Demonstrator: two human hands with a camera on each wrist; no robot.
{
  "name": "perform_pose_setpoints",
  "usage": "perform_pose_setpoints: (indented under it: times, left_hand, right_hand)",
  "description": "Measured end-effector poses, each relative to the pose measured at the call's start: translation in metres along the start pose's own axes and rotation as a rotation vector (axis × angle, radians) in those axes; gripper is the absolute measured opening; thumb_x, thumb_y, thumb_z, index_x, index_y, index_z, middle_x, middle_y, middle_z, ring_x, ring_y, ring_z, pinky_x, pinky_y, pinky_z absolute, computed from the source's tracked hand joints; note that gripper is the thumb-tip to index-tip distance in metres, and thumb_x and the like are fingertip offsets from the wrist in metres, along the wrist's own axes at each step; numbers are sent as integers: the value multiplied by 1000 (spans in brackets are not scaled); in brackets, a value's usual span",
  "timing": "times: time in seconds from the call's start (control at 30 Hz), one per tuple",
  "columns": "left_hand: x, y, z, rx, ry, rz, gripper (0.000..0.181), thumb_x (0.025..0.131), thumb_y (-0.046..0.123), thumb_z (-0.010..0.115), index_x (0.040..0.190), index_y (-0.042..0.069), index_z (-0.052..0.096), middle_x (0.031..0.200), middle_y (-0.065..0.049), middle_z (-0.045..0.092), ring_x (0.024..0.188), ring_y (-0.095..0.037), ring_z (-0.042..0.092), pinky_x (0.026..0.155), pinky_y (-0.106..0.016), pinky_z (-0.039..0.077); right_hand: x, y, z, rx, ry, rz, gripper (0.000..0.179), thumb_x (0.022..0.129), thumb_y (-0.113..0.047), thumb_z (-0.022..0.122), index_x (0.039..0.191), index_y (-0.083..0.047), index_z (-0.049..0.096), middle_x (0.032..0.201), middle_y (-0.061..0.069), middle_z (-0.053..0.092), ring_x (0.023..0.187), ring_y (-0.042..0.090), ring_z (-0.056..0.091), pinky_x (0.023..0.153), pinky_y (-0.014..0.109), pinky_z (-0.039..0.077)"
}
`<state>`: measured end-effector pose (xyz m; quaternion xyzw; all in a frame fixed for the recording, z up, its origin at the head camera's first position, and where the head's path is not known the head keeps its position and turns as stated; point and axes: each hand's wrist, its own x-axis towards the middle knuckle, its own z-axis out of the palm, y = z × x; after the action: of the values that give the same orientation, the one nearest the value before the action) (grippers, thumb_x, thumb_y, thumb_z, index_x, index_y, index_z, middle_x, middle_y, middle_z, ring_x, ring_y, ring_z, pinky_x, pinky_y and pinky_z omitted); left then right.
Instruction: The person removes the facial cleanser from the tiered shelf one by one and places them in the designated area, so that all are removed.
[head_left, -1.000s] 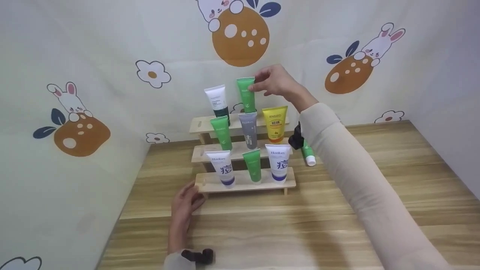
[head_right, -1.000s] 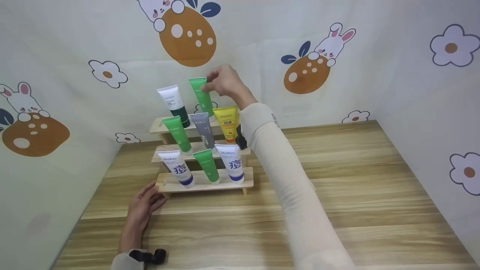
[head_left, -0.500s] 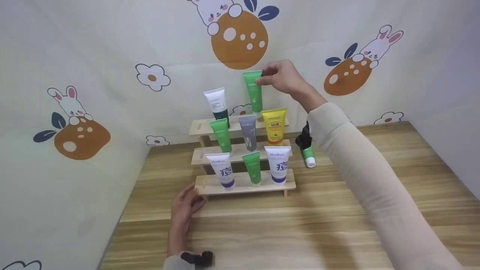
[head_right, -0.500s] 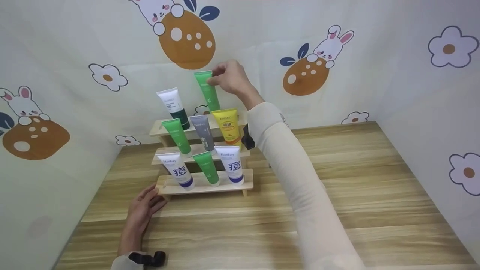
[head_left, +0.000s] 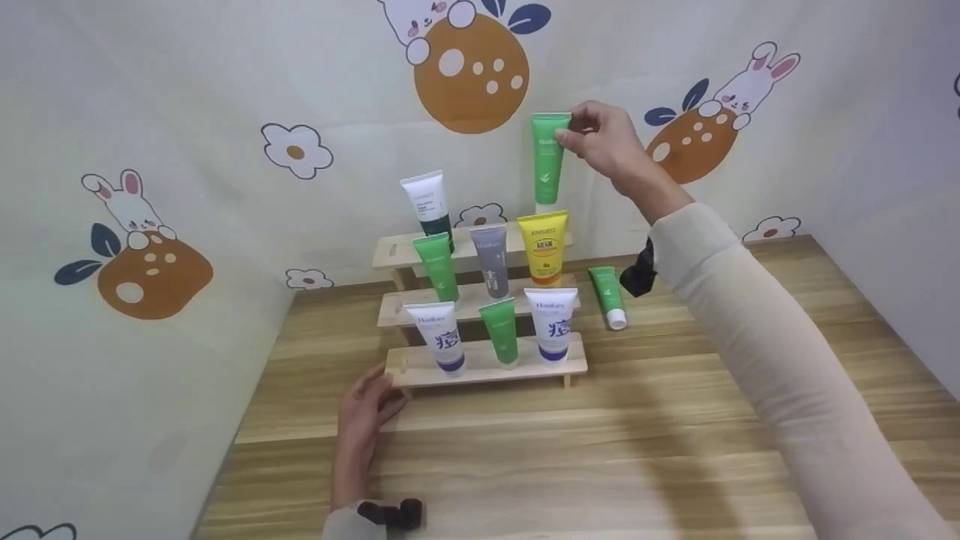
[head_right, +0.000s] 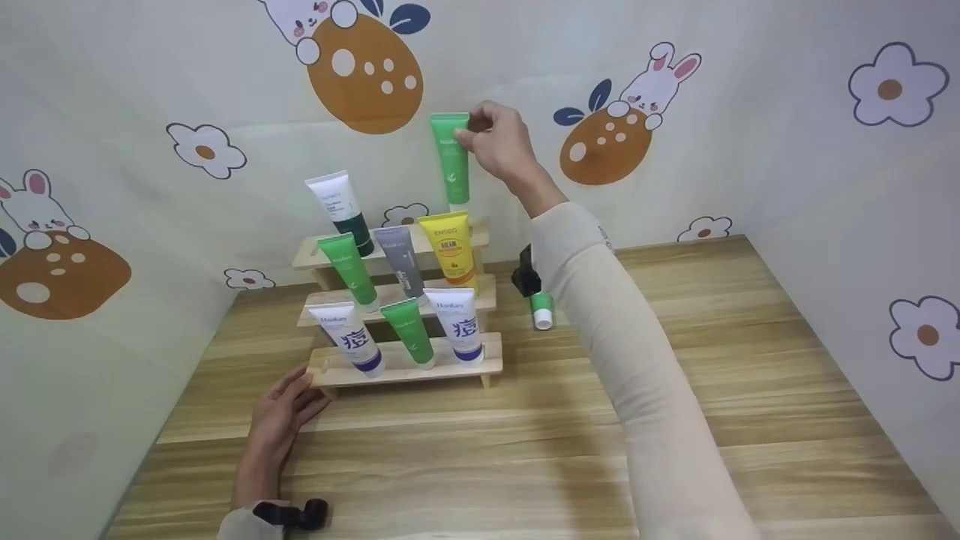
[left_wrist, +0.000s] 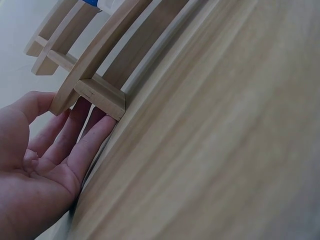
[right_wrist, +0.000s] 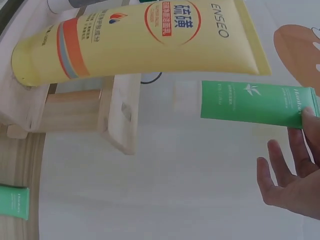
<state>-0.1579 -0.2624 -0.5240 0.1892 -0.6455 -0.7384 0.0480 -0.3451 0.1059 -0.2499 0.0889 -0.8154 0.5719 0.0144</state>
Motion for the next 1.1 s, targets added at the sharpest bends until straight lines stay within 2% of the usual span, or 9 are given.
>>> perform_pose_setpoints:
  times: [0.17, 0.27, 0.43, 0.57, 0.7, 0.9, 1.1]
  left_hand:
    - [0, 0, 0, -2, -3, -12, 48, 100, 17, 60, 144, 1, 49, 106, -3, 71, 93, -15, 71, 89, -31, 64]
    - [0, 0, 2, -6, -5, -14, 49, 100, 17, 60, 145, 1, 48, 108, -5, 71, 94, -15, 71, 90, -31, 63]
    - [-1, 1, 1, -2, -4, -11, 50, 100, 18, 60, 146, 1, 47, 112, -7, 69, 96, -16, 71, 91, -33, 63]
    - [-2, 2, 0, -1, -1, -12, 50, 101, 18, 60, 146, 1, 47, 111, -6, 69, 95, -16, 71, 91, -33, 63]
    - [-1, 2, 0, -12, -8, -6, 50, 101, 17, 59, 146, 1, 46, 112, -7, 69, 95, -16, 71, 92, -34, 63]
    - [-1, 0, -1, -9, -5, -5, 50, 101, 17, 60, 146, 1, 46, 119, -13, 66, 97, -17, 71, 92, -34, 63]
    - [1, 1, -1, -8, -10, 2, 50, 100, 16, 60, 145, -2, 47, 110, -7, 68, 92, -16, 71, 88, -33, 64]
  right_hand:
    - [0, 13, -17, 71, 40, 18, 27, 104, -19, 52, 130, -11, 52, 115, -3, 52, 108, 15, 53, 110, 38, 52]
    - [1, 23, -28, 85, 43, 40, 27, 106, -19, 48, 132, -12, 47, 121, 0, 49, 112, 17, 54, 111, 44, 52]
    - [1, 43, -43, 69, 42, 81, 32, 107, -22, 44, 137, -13, 42, 131, 4, 46, 117, 21, 53, 109, 43, 54]
    - [0, 60, -51, 36, 56, 89, 35, 107, -25, 45, 139, -11, 42, 129, 4, 46, 113, 18, 53, 107, 44, 55]
    - [-3, 82, -54, 11, 85, 98, 38, 107, -25, 45, 141, -8, 42, 127, 4, 48, 109, 16, 55, 105, 42, 57]
    - [-7, 119, -51, 8, 88, 136, 41, 107, -24, 46, 143, -5, 43, 130, 9, 50, 111, 19, 55, 105, 44, 57]
    - [-6, 142, -50, -3, 69, 164, 44, 106, -23, 49, 144, -1, 43, 129, 11, 53, 105, 15, 57, 96, 35, 60]
